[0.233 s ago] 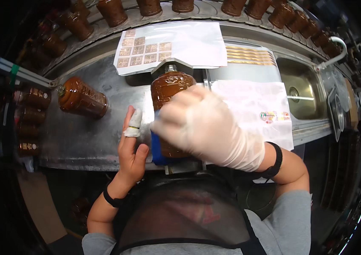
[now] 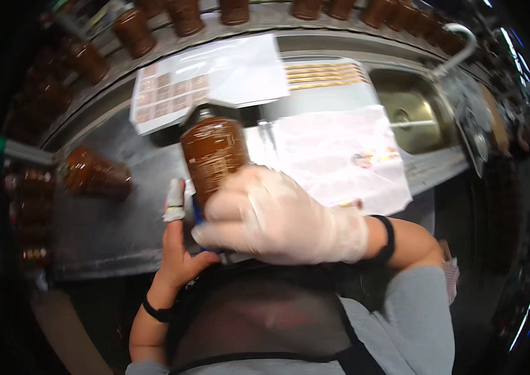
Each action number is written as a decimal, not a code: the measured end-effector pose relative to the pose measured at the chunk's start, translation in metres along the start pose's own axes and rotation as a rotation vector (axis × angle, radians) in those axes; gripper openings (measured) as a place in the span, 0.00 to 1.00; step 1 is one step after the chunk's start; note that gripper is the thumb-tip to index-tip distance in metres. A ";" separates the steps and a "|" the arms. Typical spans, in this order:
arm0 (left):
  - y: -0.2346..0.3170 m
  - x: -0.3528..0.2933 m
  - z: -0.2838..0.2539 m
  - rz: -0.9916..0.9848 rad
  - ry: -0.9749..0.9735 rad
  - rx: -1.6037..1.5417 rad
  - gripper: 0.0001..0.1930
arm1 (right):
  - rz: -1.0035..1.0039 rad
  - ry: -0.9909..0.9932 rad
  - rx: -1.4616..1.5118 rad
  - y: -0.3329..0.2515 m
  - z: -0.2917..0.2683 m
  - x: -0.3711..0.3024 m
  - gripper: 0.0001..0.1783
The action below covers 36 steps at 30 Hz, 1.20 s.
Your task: Applying decorative labels and gold-colored character stickers to brown ceramic liquor bottles on an industrial conveyor line.
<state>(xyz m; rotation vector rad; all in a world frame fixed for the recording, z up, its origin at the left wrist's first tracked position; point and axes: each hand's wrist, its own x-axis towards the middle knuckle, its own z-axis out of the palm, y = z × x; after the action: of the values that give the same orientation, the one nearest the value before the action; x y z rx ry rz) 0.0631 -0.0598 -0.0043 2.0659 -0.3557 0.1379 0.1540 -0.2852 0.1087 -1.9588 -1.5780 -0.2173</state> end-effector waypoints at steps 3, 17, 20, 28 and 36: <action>0.009 0.002 0.018 -0.165 -0.030 0.038 0.49 | 0.066 0.148 -0.033 0.005 0.012 -0.016 0.21; 0.042 0.037 0.018 0.347 0.087 0.267 0.45 | 1.423 0.645 0.693 0.036 -0.074 -0.161 0.09; 0.042 0.037 0.014 0.335 0.054 0.261 0.45 | 1.346 0.411 0.219 0.031 -0.065 -0.180 0.10; 0.048 0.029 0.010 0.289 0.049 0.171 0.50 | 1.238 0.327 -0.468 0.091 -0.093 -0.213 0.20; 0.051 0.008 -0.001 0.187 0.105 0.188 0.49 | 1.336 0.089 -0.460 0.177 -0.108 -0.222 0.25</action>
<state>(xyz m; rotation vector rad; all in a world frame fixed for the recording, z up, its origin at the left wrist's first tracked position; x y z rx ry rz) 0.0554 -0.0842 0.0401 2.1972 -0.4864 0.4052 0.2831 -0.5476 0.0255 -2.8389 0.0888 -0.0921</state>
